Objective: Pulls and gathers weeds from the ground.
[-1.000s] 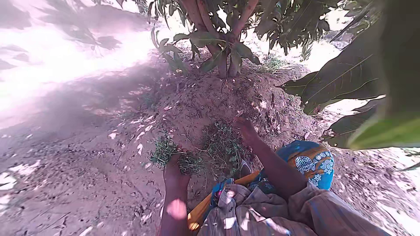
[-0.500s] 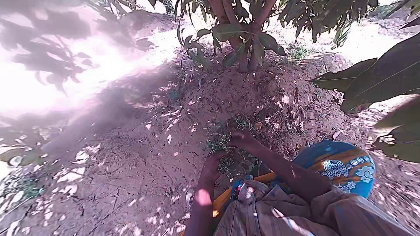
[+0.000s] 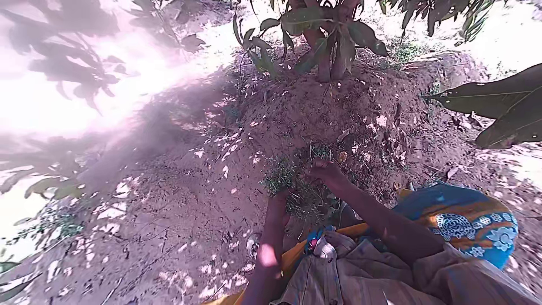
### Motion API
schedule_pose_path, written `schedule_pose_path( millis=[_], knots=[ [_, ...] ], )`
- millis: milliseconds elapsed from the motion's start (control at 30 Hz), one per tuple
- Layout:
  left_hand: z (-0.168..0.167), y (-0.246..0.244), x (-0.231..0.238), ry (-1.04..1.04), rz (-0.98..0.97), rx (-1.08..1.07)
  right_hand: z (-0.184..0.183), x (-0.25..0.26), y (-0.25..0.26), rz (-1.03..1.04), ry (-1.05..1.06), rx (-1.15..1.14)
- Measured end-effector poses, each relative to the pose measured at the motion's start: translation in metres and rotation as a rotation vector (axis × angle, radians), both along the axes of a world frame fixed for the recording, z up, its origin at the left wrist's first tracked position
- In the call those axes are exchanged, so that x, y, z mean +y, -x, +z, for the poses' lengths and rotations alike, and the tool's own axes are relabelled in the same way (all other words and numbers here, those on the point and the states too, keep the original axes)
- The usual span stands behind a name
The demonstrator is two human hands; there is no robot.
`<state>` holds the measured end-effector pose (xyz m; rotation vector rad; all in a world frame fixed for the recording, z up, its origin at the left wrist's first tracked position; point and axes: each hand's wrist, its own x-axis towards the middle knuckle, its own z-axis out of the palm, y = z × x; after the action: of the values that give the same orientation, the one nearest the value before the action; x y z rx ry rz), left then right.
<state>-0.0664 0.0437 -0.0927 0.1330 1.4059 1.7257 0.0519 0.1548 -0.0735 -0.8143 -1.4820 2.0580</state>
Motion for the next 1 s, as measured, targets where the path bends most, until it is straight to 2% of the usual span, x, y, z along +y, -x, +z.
schedule_pose_path(
  millis=[267, 433, 600, 700, 867, 1000],
  knots=[
    [-0.005, -0.003, 0.002, 0.021, -0.023, 0.1, 0.003, 0.0, 0.002, 0.028, 0.054, -0.038],
    [-0.006, -0.003, 0.003, 0.021, 0.004, 0.096, 0.001, 0.0, 0.003, 0.118, 0.013, -0.028],
    [-0.003, -0.008, 0.002, 0.101, -0.042, 0.158, 0.001, -0.001, 0.002, 0.101, -0.01, -0.06],
    [0.001, -0.008, 0.003, 0.106, 0.007, 0.158, 0.003, 0.0, 0.002, 0.03, -0.007, -0.05],
    [-0.007, 0.022, 0.004, -0.021, 0.284, 0.101, 0.0, 0.016, -0.002, -0.241, 0.012, 0.047],
    [-0.009, 0.039, -0.001, -0.032, 0.405, 0.109, -0.002, 0.031, -0.006, -0.415, 0.012, 0.04]
  ],
)
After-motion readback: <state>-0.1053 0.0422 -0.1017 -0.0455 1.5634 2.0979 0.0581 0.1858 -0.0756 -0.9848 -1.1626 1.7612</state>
